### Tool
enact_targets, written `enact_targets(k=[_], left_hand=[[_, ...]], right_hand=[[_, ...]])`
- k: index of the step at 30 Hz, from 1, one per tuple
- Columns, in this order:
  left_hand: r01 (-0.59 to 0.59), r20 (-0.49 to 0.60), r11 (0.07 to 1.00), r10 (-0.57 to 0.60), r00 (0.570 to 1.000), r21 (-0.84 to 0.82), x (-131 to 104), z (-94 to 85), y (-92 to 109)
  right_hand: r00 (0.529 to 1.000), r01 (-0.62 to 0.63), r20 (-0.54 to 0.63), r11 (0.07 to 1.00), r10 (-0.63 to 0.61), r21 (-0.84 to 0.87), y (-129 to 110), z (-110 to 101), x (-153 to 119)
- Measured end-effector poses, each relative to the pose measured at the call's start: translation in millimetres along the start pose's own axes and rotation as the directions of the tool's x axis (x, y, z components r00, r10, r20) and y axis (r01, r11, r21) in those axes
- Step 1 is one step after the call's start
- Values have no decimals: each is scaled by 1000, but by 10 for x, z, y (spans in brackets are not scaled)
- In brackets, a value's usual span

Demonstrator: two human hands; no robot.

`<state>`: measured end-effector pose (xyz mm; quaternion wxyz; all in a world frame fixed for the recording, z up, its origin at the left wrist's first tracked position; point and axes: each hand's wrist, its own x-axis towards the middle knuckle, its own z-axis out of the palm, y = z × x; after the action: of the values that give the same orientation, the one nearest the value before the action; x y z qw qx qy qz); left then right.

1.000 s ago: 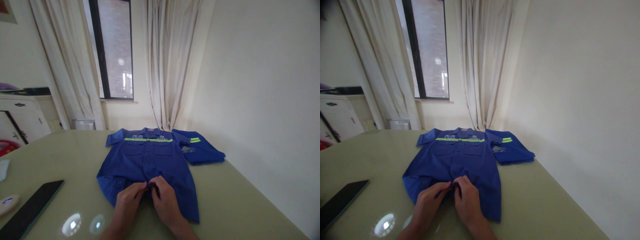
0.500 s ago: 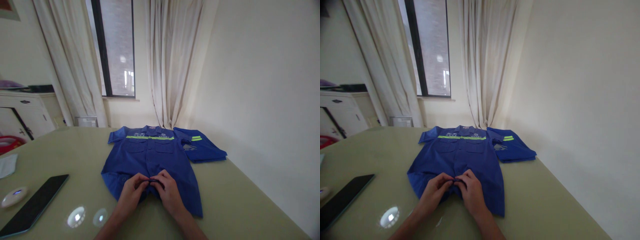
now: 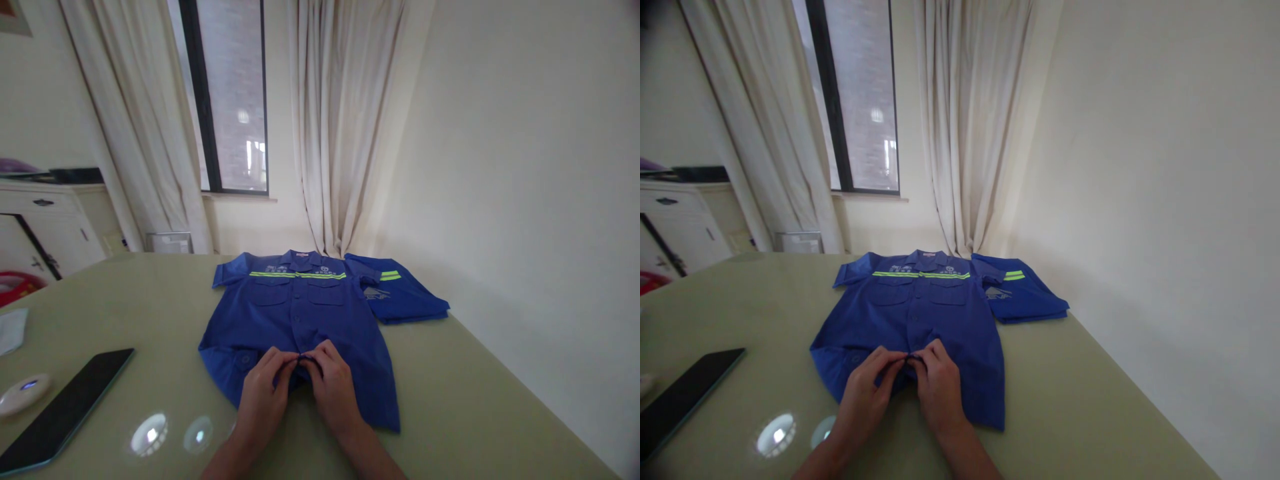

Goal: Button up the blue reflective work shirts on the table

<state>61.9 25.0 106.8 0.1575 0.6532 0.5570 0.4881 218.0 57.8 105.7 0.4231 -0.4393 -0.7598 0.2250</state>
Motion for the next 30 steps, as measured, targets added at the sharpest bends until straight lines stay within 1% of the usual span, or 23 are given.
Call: enact_targets(k=[4, 6, 7, 9, 11, 13, 14, 15, 16, 17, 19, 20, 21, 22, 23, 25, 26, 27, 29, 30], left_hand=[[-42, 22, 998, 41, 999, 46, -57, 34, 17], [-17, 9, 999, 16, 1000, 29, -45, 32, 33], [15, 1, 1000, -15, 1000, 3, -28, 23, 40], [114, 0, 989, -115, 993, -93, 18, -3, 43], [257, 45, 942, -254, 966, -214, 56, -26, 35], [418, 153, 866, -390, 908, -276, 68, -30, 24], [477, 216, 835, -430, 877, -274, 65, -26, 23], [511, 269, 818, -447, 853, -262, 59, -19, 25], [515, 306, 818, -436, 846, -259, 53, -11, 30], [491, 324, 828, -402, 857, -270, 49, -5, 35], [427, 315, 842, -329, 890, -330, 50, 1, 35], [415, 302, 836, -316, 899, -359, 55, 3, 24], [421, 283, 824, -330, 900, -379, 61, 5, 4], [445, 258, 806, -368, 893, -391, 66, 10, -24], [480, 231, 779, -421, 877, -404, 70, 18, -59], [553, 199, 698, -526, 827, -454, 69, 46, -136], [589, 219, 644, -563, 797, -489, 65, 65, -169], [624, 270, 581, -581, 768, -523, 59, 84, -196], [687, 415, 458, -563, 715, -564, 45, 121, -222], [711, 472, 417, -543, 694, -566, 40, 135, -224]], right_hand=[[1000, 3, -15, 999, -4, -35, 23, -2, 9], [1000, 25, -13, 999, -25, -38, 40, -3, 21], [999, 41, -15, 999, -41, -34, 44, -2, 25], [996, 88, -25, 996, -88, -16, 37, 2, 26], [988, 152, -27, 988, -152, 6, 12, 2, 16], [976, 216, -10, 976, -216, 14, -25, -7, 1], [970, 241, 2, 970, -241, 16, -44, -16, -6], [965, 260, 12, 965, -261, 20, -61, -28, -12], [961, 275, 19, 961, -275, 27, -76, -41, -17], [959, 283, 22, 958, -284, 38, -87, -53, -20], [957, 288, 17, 955, -290, 68, -99, -71, -24], [959, 283, 2, 956, -284, 83, -99, -75, -25], [963, 269, -25, 958, -268, 98, -96, -75, -24], [968, 248, -62, 962, -242, 113, -91, -74, -20], [973, 217, -105, 968, -205, 127, -83, -72, -14], [975, 139, -192, 979, -109, 151, -63, -74, 7], [973, 98, -222, 983, -61, 158, -51, -78, 20], [971, 58, -237, 985, -18, 161, -39, -84, 34], [975, -17, -214, 986, 52, 164, -10, -92, 58], [980, -52, -180, 984, 83, 168, 5, -92, 67]])
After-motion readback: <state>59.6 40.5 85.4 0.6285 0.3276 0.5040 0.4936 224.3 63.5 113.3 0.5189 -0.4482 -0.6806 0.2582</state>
